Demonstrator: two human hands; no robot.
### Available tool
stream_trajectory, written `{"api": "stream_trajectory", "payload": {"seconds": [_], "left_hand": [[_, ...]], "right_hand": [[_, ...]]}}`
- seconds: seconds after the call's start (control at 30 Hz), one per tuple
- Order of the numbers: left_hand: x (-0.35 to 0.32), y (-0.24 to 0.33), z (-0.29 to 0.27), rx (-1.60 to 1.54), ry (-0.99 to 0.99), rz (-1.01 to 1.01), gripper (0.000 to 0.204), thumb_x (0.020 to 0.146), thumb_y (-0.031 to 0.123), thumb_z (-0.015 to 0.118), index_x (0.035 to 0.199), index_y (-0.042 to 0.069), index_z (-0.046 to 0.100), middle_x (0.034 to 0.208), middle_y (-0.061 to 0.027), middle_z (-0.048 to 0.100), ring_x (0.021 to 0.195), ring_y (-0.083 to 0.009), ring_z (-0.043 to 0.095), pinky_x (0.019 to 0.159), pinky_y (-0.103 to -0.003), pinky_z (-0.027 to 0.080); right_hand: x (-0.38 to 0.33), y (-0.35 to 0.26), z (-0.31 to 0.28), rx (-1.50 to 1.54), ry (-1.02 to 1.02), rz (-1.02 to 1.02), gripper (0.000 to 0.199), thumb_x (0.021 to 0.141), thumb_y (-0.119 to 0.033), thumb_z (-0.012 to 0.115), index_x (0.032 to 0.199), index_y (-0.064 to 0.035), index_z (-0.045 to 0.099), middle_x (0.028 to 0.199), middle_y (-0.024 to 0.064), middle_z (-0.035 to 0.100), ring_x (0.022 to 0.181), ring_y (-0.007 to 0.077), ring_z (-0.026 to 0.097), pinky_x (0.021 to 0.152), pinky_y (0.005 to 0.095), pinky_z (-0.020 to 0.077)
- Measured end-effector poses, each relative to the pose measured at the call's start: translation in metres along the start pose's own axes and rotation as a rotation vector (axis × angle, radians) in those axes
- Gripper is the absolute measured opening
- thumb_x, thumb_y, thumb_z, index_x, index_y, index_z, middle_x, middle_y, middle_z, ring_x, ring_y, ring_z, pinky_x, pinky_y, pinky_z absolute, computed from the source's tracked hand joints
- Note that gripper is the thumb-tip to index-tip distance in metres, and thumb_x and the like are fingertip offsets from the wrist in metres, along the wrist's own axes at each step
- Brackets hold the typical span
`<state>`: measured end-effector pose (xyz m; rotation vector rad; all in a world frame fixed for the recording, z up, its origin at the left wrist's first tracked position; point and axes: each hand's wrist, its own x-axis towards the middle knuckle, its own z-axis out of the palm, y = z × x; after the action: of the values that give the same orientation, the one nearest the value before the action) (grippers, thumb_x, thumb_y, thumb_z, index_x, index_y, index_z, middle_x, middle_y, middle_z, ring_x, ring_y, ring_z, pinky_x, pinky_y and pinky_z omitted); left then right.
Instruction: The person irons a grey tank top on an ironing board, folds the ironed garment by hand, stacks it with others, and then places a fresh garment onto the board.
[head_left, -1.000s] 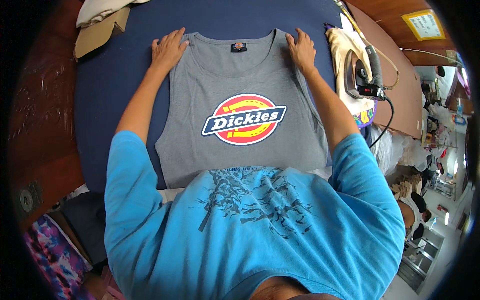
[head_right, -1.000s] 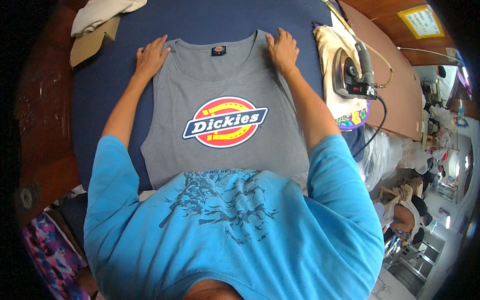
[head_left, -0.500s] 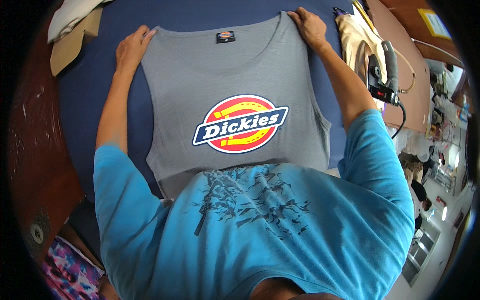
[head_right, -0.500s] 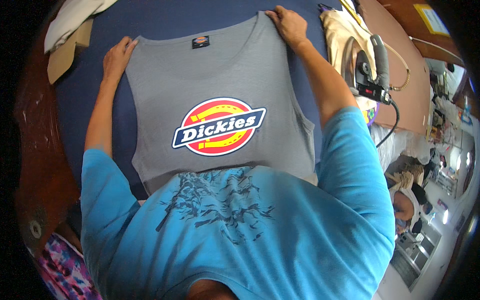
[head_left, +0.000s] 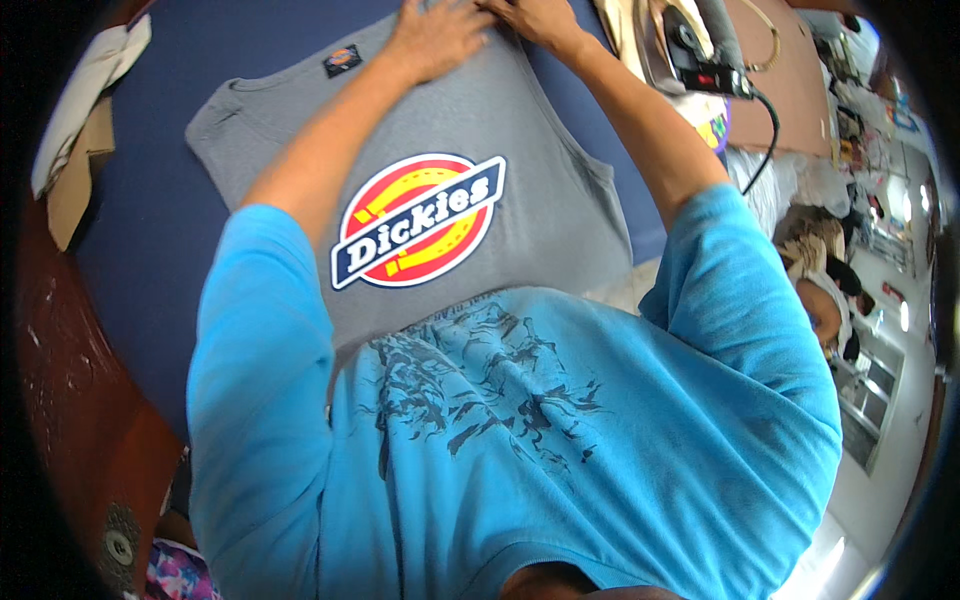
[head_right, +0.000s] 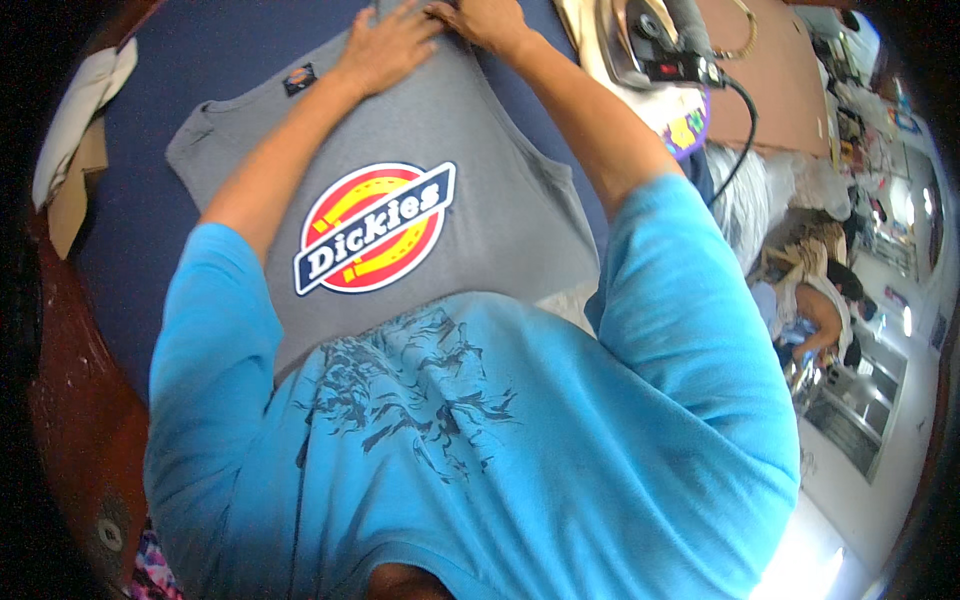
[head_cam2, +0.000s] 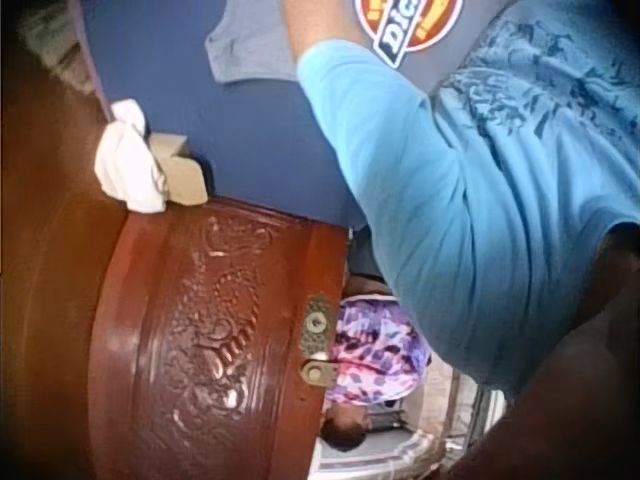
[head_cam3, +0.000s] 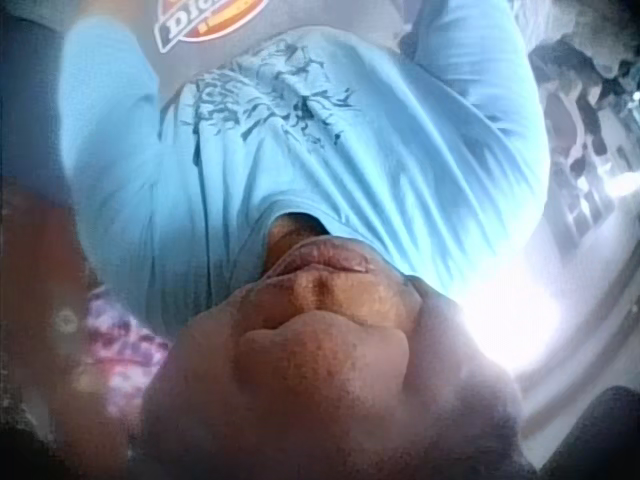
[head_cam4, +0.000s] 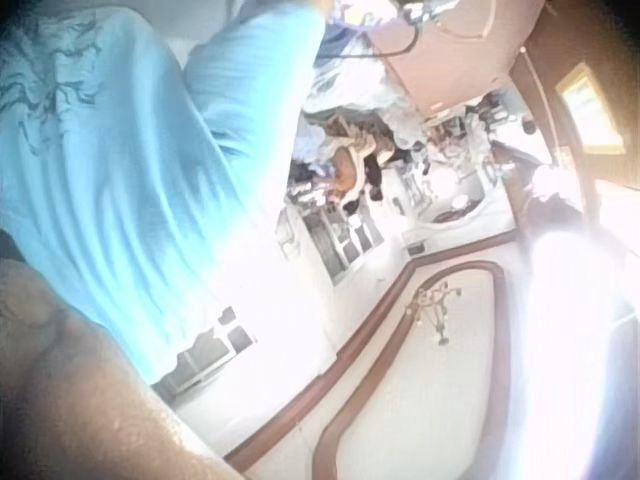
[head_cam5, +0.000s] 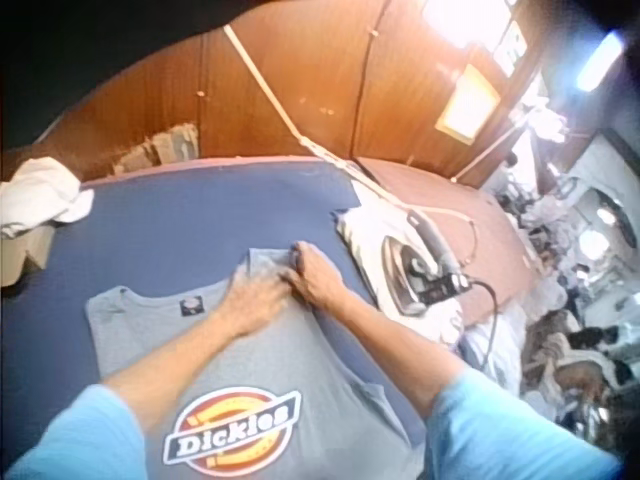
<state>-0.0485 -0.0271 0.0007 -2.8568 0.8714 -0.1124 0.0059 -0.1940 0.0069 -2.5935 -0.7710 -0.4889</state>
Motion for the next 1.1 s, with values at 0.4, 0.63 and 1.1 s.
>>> {"api": "stream_trajectory", "payload": {"seconds": [0.4,0.63,1.1], "left_hand": [[0.001,-0.009,-0.004,-0.415,0.049,-0.103,0.049,0.09,0.031,0.034,0.135,0.012,0.03,0.141,-0.0058,0.028,0.132,-0.0239,0.021,0.099,-0.061,0.016],[0.003,-0.01,-0.012,-0.386,0.009,-0.076,0.049,0.089,0.03,0.034,0.134,0.012,0.031,0.141,-0.0073,0.027,0.132,-0.0266,0.021,0.099,-0.06,0.017],[0.035,-0.045,0.014,-0.274,-0.029,-0.08,0.049,0.089,0.022,0.025,0.137,0.033,0.025,0.144,0.006,0.02,0.133,-0.0177,0.018,0.103,-0.058,0.014]], "right_hand": [[-0.205,-0.006,-0.141,0.266,-0.56,0.451,0.027,0.072,-0.016,0.07,0.084,0.0005,0.053,0.075,0.0071,0.048,0.069,0.0163,0.049,0.062,0.0278,0.0404],[-0.238,-0.066,-0.117,-0.165,-0.497,0.012,0.055,0.08,-0.044,0.054,0.128,-0.021,0.041,0.139,0.0058,0.03,0.128,0.0278,0.027,0.101,0.0465,0.0215],[-0.058,0.06,-0.195,-0.9,0.023,0.211,0.061,0.08,-0.048,0.052,0.126,-0.0099,0.041,0.127,0.0124,0.044,0.111,0.0272,0.046,0.083,0.046,0.0385]]}}
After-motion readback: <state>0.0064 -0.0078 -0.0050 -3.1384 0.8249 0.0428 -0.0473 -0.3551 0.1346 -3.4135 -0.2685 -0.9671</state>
